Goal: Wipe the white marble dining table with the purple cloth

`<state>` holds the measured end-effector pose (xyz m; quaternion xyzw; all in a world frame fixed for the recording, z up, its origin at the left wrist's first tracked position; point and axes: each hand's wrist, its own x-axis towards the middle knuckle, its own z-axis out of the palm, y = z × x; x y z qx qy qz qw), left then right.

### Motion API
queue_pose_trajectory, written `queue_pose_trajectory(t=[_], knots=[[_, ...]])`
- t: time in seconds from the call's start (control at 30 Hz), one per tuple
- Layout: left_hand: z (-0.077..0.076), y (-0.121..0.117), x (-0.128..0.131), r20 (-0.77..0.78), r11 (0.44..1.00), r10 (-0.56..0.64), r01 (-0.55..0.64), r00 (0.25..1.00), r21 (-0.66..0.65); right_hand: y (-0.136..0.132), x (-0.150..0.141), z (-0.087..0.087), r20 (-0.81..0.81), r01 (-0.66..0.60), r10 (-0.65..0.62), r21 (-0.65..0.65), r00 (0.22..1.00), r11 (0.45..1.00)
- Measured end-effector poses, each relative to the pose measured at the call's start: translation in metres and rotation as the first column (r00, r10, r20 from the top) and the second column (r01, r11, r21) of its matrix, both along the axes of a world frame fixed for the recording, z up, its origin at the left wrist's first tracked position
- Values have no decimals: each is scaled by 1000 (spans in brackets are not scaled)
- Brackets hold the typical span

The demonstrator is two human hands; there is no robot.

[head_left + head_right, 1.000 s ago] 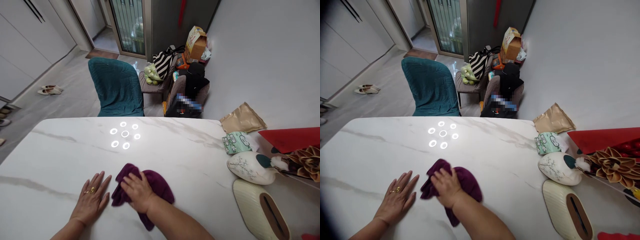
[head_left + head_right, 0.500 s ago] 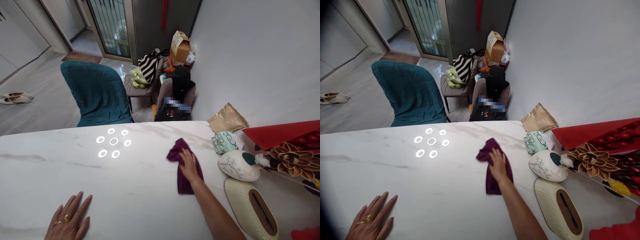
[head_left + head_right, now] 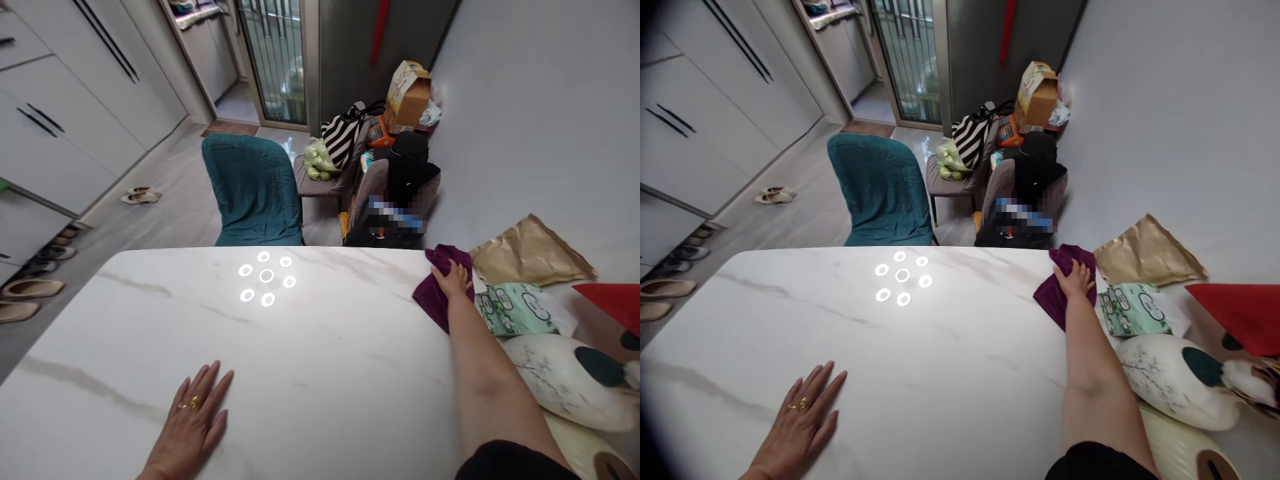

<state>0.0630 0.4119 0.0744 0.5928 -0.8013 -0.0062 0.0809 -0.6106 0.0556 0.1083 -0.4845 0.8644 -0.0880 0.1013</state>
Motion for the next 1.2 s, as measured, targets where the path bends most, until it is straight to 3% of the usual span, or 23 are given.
queue_pose_trajectory(t=[0.13, 0.37, 0.57, 0.8, 1.0, 1.13, 1.2], knots=[[1, 0, 0, 29, 1000, 14, -14, 999, -9, 27, -16, -13, -73, -207, 209, 38, 975, 978], [6, 3, -3, 77, 999, 32, -29, 997, -32, 44, 3, -27, -178, -83, 58, -137, 982, 987], [8, 7, -5, 86, 998, 48, -46, 995, -30, 65, 40, -36, -166, -218, 187, -198, 968, 956], [1, 13, -6, -18, 994, 97, -96, 995, 46, 103, 132, -42, -143, -332, 306, -218, 941, 918], [3, 17, -5, -194, 980, 129, -95, 973, 174, 141, 232, -40, -96, -311, 296, -289, 950, 906], [8, 25, -1, -329, 994, 101, -80, 939, 79, 165, 303, -37, -74, -270, 260, -316, 963, 909], [12, 35, 14, -360, 995, 96, -101, 928, 4, 174, 339, -33, -68, -269, 261, -315, 963, 910]])
